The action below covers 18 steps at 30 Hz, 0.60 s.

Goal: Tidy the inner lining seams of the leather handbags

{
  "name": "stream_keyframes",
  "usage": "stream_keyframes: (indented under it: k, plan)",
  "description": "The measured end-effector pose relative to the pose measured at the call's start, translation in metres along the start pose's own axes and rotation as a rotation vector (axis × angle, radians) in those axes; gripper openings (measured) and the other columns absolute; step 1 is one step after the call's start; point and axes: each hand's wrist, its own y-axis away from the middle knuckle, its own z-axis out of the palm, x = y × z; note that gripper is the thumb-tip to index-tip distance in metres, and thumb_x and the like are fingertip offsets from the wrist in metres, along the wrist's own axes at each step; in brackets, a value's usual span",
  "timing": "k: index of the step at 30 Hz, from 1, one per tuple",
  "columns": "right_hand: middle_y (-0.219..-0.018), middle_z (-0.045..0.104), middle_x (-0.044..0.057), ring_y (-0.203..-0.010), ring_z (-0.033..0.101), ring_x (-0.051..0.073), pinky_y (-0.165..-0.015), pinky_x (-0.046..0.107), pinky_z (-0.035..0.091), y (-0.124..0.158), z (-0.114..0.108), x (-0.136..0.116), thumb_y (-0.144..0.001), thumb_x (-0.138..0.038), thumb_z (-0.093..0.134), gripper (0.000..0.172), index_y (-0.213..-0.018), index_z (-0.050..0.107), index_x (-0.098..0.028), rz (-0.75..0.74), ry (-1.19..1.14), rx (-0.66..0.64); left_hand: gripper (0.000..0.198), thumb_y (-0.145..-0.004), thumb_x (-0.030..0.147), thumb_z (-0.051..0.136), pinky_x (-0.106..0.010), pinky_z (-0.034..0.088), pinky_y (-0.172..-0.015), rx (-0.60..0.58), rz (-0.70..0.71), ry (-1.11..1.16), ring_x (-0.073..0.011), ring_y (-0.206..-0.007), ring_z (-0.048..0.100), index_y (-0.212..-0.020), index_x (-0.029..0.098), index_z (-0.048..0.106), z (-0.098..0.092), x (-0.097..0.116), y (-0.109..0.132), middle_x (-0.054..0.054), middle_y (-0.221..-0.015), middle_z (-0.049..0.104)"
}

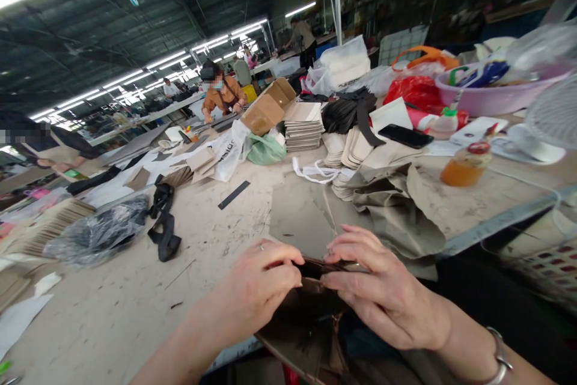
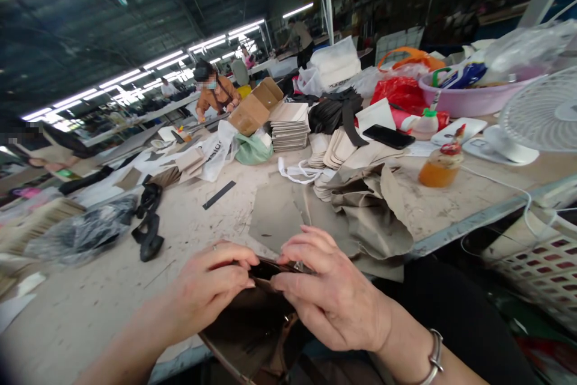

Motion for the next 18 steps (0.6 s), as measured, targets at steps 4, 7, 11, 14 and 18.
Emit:
stream_keyframes:
  k: [4,7,11,14,18]
  plan:
    - [-0.11,0.055,0.009,-0.107,0.053,0.024,-0.105,0.054,0.03,0.004,0.004,-0.002,-0.078,-0.013,0.058,0.033,-0.11,0.06,-0.021,-0.012,0.026,0.025,0.023,-0.088,0.007,0.046,-0.03,0.043,-0.087,-0.045,0.058,-0.026,-0.0142,-0.094,0.053,-0.084,0.021,0.064,-0.002,0.001,0.001,-0.002,-0.106,0.06]
    - [-0.113,0.053,0.008,-0.108,0.053,0.024,-0.105,0.055,0.031,0.009,0.008,0.0,-0.077,-0.007,0.057,0.034,-0.106,0.061,-0.023,-0.009,0.022,0.05,0.023,-0.089,0.008,0.046,-0.03,0.043,-0.085,-0.068,0.086,-0.054,-0.0131,-0.089,0.054,-0.086,0.021,0.065,-0.004,0.002,0.0,-0.002,-0.104,0.06]
    - [-0.112,0.054,0.008,-0.108,0.052,0.024,-0.104,0.056,0.031,0.011,0.009,0.003,-0.077,-0.008,0.058,0.035,-0.108,0.062,-0.023,0.003,0.024,0.068,0.027,-0.09,0.011,0.047,-0.03,0.043,-0.083,-0.035,0.106,-0.062,-0.0137,-0.09,0.056,-0.106,0.025,0.063,-0.002,0.001,0.0,-0.002,-0.103,0.062]
    - [-0.108,0.057,0.008,-0.107,0.053,0.024,-0.104,0.054,0.033,0.01,0.009,0.003,-0.077,-0.009,0.06,0.034,-0.109,0.063,-0.022,0.014,0.04,0.083,0.028,-0.091,0.01,0.046,-0.031,0.043,-0.084,-0.038,0.088,-0.036,-0.0129,-0.086,0.056,-0.11,0.023,0.061,0.001,0.0,0.0,-0.002,-0.099,0.064]
    - [-0.106,0.06,0.007,-0.106,0.055,0.024,-0.104,0.053,0.034,0.01,0.01,0.002,-0.078,-0.013,0.062,0.031,-0.107,0.064,-0.022,0.029,0.037,0.091,0.025,-0.091,0.011,0.046,-0.033,0.043,-0.083,-0.04,0.068,-0.03,-0.0134,-0.083,0.057,-0.107,0.021,0.062,0.002,0.001,-0.002,-0.003,-0.094,0.065]
